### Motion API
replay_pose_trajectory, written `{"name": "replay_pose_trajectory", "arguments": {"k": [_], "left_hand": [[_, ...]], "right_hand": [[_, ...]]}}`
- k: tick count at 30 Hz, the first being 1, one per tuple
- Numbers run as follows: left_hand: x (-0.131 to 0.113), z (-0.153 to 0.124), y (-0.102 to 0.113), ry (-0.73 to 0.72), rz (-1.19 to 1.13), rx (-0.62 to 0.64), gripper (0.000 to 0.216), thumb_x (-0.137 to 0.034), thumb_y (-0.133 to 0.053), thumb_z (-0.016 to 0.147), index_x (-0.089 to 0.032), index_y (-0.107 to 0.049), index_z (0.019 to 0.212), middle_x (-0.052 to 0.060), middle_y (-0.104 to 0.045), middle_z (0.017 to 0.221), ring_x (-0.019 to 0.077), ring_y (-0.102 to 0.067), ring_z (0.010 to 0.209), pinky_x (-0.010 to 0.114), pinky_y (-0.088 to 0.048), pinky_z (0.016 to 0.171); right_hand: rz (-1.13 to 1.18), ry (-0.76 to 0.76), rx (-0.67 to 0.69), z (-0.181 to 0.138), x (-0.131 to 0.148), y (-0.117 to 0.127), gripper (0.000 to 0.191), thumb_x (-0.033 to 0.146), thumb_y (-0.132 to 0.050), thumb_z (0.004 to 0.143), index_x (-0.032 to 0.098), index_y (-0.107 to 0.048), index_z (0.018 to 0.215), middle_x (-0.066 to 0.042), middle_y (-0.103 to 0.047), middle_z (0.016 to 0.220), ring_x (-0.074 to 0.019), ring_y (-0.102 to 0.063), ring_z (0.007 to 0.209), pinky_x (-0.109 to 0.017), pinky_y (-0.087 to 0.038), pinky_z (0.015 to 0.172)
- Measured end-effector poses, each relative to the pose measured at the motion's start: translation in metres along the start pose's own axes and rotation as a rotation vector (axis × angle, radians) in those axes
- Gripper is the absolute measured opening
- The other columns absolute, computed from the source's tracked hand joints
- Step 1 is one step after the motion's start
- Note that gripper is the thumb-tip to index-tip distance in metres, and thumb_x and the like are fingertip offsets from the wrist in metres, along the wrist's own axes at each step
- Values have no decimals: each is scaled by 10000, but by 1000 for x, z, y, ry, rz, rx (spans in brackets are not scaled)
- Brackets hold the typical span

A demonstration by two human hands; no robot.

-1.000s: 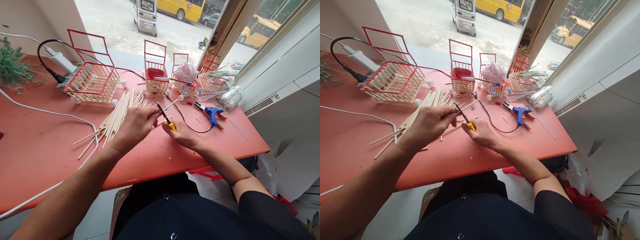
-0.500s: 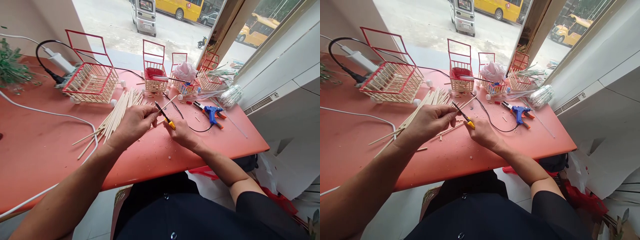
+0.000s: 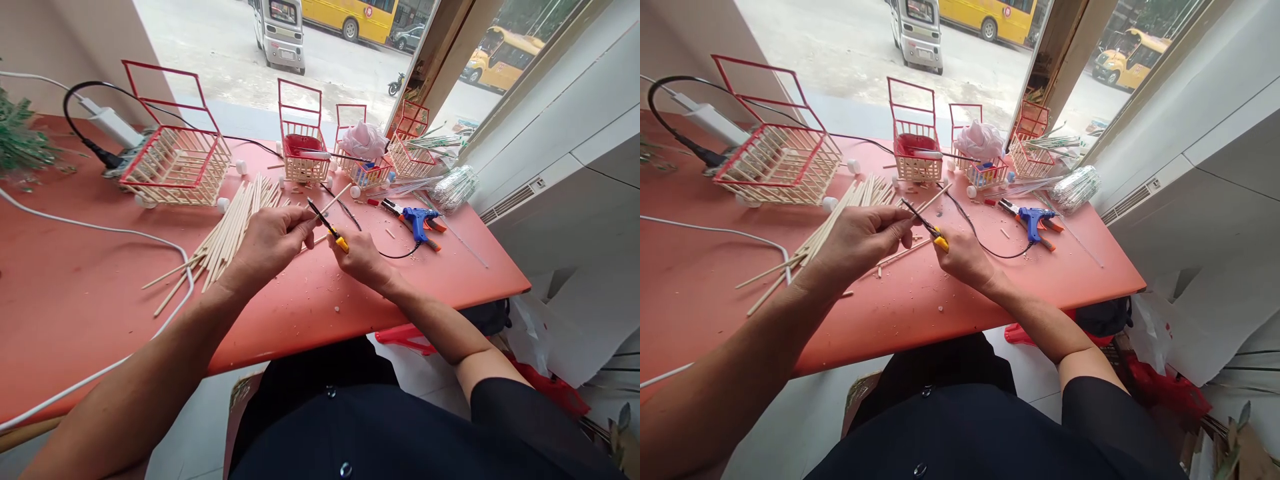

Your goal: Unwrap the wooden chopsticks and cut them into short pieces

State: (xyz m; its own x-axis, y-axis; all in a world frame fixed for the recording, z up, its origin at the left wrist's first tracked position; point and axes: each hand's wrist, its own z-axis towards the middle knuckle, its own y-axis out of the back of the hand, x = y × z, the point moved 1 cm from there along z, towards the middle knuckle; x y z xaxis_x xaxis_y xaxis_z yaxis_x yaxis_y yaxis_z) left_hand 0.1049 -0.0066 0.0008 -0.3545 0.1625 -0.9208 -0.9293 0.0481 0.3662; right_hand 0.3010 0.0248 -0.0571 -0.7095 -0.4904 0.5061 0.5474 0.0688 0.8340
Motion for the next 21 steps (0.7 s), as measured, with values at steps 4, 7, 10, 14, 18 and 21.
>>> {"name": "replay_pose_trajectory", "arguments": {"k": [4,7,10,14,18,21], "left_hand": [[11,7,4,134,-342,184,232,-370,-769,917,-139,-776,899,20,-646,632,74,-369,438,224,-242,436],[19,10,7,221,-533,383,372,-489,-878,871,-138,-755,884,2,-580,581,59,-339,416,208,-225,419],[23,12,8,254,-642,489,488,-573,-960,796,-141,-760,901,-46,-473,538,43,-274,415,194,-201,415],[25,11,6,263,-653,464,516,-581,-997,764,-138,-749,860,-95,-335,530,37,-202,449,179,-153,419],[21,9,5,219,-588,375,462,-532,-970,801,-131,-742,827,-82,-355,524,44,-241,453,180,-163,427],[18,9,6,209,-526,326,404,-483,-938,820,-126,-747,823,-59,-413,514,50,-282,444,188,-172,430]], "right_hand": [[9,58,-89,4,-4,1,252,383,-487,1099,233,-562,911,-44,-616,800,-198,-501,729,-318,-378,748],[-10,50,-115,6,-9,2,242,379,-488,1080,249,-494,876,-32,-578,789,-195,-462,715,-326,-353,733],[-18,56,-106,5,-12,3,189,325,-494,1040,259,-443,870,-28,-555,799,-197,-459,728,-331,-337,731],[25,86,-116,4,-9,5,186,349,-469,1025,268,-400,873,-25,-528,803,-200,-449,737,-339,-344,741],[105,82,-43,4,0,11,228,426,-458,1056,260,-447,900,-23,-544,808,-202,-480,759,-335,-385,781],[145,41,57,4,6,17,281,481,-460,1078,246,-500,930,-17,-551,810,-195,-489,751,-331,-376,779]]}}
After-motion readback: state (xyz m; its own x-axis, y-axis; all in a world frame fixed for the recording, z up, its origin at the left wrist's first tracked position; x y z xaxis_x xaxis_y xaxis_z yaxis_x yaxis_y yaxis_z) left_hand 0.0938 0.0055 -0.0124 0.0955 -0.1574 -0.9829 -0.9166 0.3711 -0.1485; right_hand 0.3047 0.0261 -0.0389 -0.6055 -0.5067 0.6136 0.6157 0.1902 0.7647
